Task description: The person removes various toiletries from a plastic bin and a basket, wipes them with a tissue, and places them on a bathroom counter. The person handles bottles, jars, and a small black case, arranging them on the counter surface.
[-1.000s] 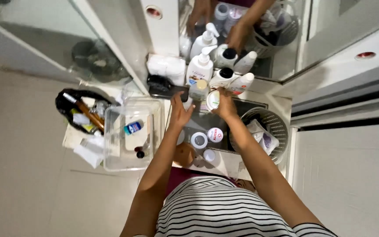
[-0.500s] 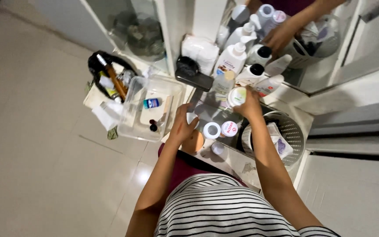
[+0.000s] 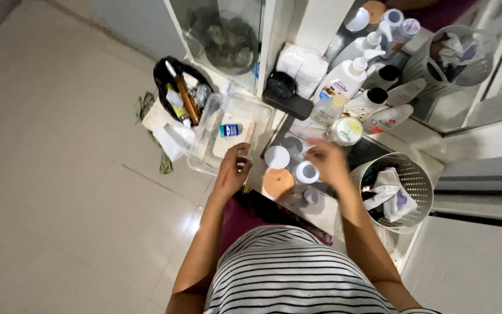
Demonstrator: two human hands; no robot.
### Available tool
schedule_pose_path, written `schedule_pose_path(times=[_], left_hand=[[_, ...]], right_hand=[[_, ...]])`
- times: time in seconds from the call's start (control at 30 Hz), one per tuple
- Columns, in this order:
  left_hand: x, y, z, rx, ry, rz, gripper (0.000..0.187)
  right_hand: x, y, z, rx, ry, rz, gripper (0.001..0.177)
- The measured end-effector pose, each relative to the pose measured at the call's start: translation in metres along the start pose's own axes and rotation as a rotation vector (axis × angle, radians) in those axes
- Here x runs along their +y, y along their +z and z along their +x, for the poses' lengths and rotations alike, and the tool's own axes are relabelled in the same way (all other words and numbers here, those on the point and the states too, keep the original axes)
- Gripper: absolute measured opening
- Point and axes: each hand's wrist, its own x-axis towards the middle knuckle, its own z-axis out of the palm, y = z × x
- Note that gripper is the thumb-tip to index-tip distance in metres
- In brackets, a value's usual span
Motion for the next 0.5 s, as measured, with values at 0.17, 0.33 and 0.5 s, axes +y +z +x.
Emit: schedule_pose_path(times=[0.17, 0.33, 0.5], left_hand=[[0.006, -0.008, 0.016, -0.102, 0.029, 0.105, 0.043], [0.013, -0.02, 0.026, -0.192, 0.034, 0.091, 0.039], [0.005, -0.022, 0.032, -0.316, 0.055, 0.122, 0.035]], right_hand=[[-0.005, 0.078, 0.005, -0.254, -0.072, -0.282, 0.062], [-0.013, 0.123, 0.021, -0.376, 0.121, -0.635, 0.086], [0.024, 0.147, 0.033, -0.358, 0.287, -0.686, 0.088]])
